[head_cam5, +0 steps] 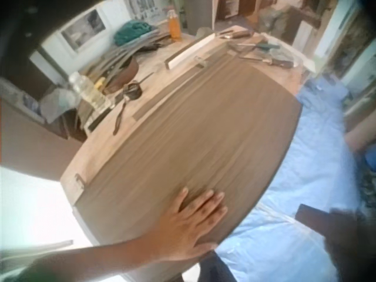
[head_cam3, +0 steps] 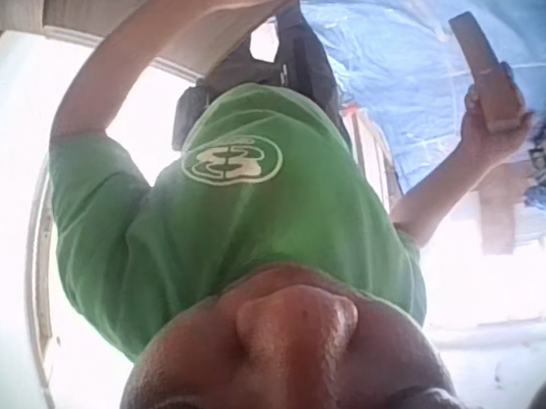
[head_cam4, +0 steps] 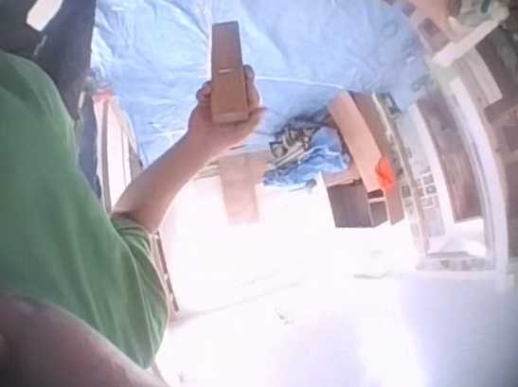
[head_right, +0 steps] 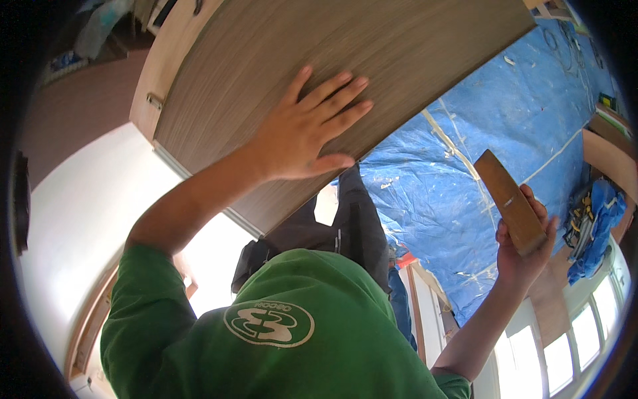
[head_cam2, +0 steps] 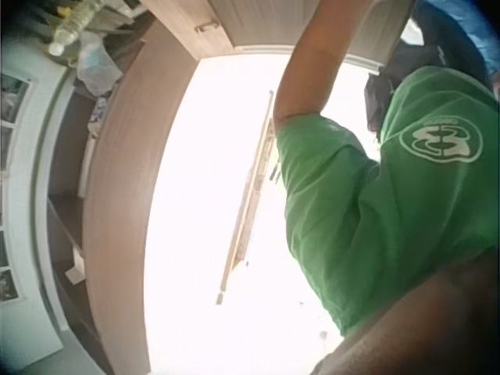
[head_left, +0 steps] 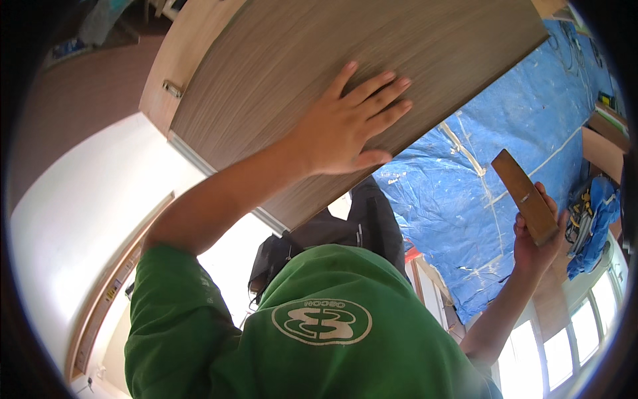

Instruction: The person installs edge banding on a wooden cabinet door. They use a utility knife to trim the banding, a hammer to tap it into place, and a hand plane to smooth the surface. The door is held upright on a workbench while the person works on its edges.

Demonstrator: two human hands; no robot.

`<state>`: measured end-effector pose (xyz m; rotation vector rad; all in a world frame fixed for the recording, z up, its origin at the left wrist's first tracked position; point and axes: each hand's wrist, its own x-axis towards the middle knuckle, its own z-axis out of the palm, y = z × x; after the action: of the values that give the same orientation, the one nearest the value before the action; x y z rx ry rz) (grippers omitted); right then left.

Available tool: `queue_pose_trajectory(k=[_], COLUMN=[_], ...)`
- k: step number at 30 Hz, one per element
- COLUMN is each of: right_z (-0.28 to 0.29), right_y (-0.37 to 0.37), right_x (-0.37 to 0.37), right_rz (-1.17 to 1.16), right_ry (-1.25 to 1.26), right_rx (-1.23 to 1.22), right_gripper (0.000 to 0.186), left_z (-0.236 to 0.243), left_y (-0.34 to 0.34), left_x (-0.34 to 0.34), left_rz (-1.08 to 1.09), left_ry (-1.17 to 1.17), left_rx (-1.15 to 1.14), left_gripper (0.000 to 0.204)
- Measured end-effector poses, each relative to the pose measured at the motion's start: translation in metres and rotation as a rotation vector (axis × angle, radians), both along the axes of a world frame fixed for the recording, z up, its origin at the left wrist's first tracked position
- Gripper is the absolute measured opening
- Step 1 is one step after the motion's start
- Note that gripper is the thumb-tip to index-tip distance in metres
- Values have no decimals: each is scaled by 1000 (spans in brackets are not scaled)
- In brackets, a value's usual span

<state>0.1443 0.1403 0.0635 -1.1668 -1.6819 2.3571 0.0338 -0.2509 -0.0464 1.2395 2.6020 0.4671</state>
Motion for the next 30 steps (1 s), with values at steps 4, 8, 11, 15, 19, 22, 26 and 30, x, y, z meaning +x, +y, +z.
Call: queue_pose_trajectory(k=[4, 8, 11, 15, 19, 22, 26, 30], right_z=[-24, -32, -39, -43, -41, -46, -54, -64], right_y=[-8, -30, -37, -51, -72, -71, -85, -107], right_x=[3, 7, 21, 46, 74, 114, 155, 201], right_rz=[254, 238, 201, 131, 70, 97, 67, -25], right_ry=[-78, -182, -251, -232, -257, -291, -436, -577], right_rx=[67, 46, 88, 133, 265, 318, 168, 56], right_gripper=[42, 46, 49, 51, 56, 56, 46, 41], left_z=[11, 18, 20, 25, 21, 19, 6, 4], left_y=[-68, -112, -135, -155, -172, -178, -177, -174], left_x=[69, 116, 142, 164, 183, 194, 204, 204], left_rz=[94, 165, 216, 238, 179, 159, 201, 233], left_ry=[-135, -199, -201, -214, -215, -162, -33, -34], left_rx=[-28, -70, -73, -55, -43, 10, 84, 139], left_gripper=[95, 107, 104, 103, 95, 83, 69, 66])
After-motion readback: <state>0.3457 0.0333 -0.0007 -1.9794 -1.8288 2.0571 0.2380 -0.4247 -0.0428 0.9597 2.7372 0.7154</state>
